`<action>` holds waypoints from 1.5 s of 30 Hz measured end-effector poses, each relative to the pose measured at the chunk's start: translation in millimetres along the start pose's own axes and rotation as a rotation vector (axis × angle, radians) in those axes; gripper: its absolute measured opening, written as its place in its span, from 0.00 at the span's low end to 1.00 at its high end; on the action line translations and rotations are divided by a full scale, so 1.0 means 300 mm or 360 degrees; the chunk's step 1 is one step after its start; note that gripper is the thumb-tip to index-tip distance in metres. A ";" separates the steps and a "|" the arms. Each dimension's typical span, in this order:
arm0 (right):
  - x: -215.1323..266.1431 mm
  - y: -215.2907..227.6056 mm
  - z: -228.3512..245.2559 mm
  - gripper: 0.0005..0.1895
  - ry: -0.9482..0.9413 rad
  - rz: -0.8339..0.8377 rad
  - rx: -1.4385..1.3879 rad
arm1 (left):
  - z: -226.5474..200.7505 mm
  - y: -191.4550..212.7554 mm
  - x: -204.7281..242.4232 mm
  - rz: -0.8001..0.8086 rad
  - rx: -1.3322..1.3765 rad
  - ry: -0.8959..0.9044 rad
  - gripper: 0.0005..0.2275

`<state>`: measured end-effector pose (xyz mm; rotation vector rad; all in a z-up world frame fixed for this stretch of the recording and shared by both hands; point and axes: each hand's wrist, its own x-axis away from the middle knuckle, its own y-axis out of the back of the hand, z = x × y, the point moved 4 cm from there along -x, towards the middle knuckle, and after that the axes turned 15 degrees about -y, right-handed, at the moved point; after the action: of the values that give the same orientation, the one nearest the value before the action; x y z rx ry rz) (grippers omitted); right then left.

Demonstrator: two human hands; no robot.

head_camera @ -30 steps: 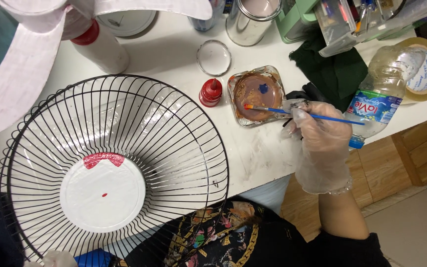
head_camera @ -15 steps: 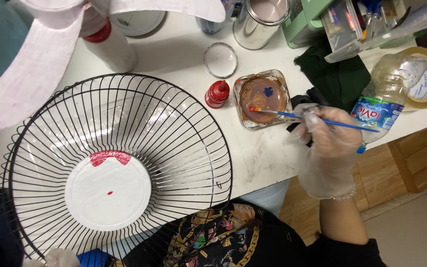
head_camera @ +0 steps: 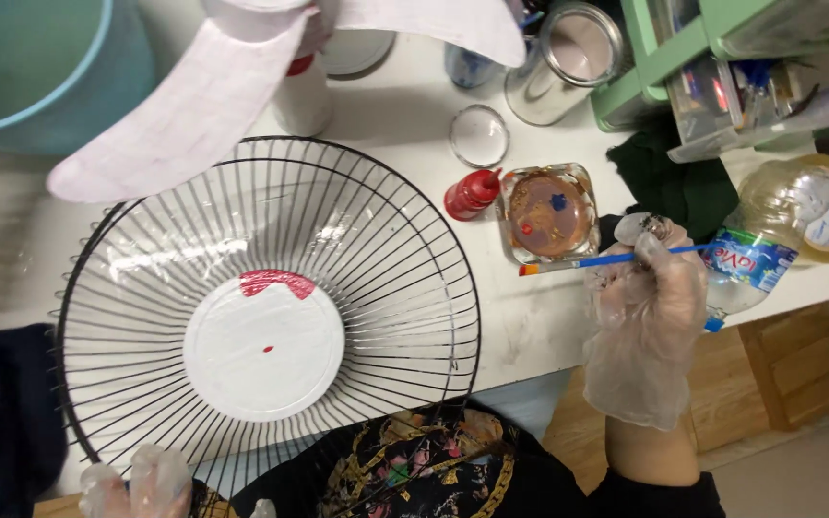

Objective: Paint a red design on the center cap of a fan grill using a paintbrush and red paint.

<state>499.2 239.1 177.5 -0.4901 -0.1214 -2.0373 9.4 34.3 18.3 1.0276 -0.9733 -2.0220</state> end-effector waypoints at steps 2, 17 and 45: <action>0.046 -0.064 0.004 0.08 -0.0009 -0.0063 -0.0180 | -0.017 0.072 -0.083 -0.0074 0.0136 0.0170 0.12; 0.310 -0.360 -0.171 0.15 0.0366 0.0686 0.0584 | -0.082 0.359 -0.276 -0.0518 0.1188 0.1117 0.32; 0.410 -0.479 -0.150 0.11 0.1364 0.0195 0.1335 | -0.099 0.306 -0.218 -0.0318 0.1130 0.1042 0.33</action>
<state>310.8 197.2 201.4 0.8629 -0.3794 -1.7132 85.9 31.3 106.2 2.0611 -1.2573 -1.2932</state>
